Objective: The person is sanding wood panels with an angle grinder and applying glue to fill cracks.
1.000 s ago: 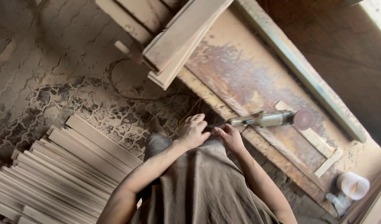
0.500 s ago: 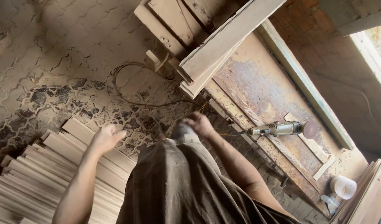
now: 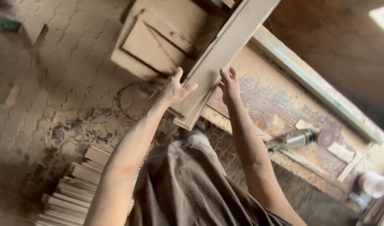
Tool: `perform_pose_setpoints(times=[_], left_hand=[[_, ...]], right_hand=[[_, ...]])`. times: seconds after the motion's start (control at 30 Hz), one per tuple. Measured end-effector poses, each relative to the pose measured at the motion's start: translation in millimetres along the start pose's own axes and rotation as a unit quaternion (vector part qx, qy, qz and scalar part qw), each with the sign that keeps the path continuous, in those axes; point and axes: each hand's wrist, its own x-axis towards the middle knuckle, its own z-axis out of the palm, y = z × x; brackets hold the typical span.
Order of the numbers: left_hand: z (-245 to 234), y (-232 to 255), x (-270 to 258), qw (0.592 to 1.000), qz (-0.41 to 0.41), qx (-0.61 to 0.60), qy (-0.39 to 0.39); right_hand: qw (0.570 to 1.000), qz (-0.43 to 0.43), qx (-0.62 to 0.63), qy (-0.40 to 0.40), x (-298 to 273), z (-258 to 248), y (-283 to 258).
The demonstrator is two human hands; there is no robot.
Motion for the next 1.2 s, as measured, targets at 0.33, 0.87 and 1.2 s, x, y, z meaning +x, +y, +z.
perform_pose_setpoints(times=[0.33, 0.87, 1.2], left_hand=[[26.2, 39.3, 70.7, 0.978, -0.120, -0.143, -0.096], [-40.5, 209.9, 30.0, 0.923, 0.379, -0.029, -0.058], [-22.4, 131.4, 59.8, 0.979, 0.194, 0.005, -0.067]], right_hand=[[0.993, 0.045, 0.090, -0.061, 30.5, 7.7, -10.2], [0.921, -0.383, 0.009, -0.074, -133.8, -49.7, -95.5], [0.923, -0.329, -0.159, -0.122, -93.2, -18.1, -143.6]])
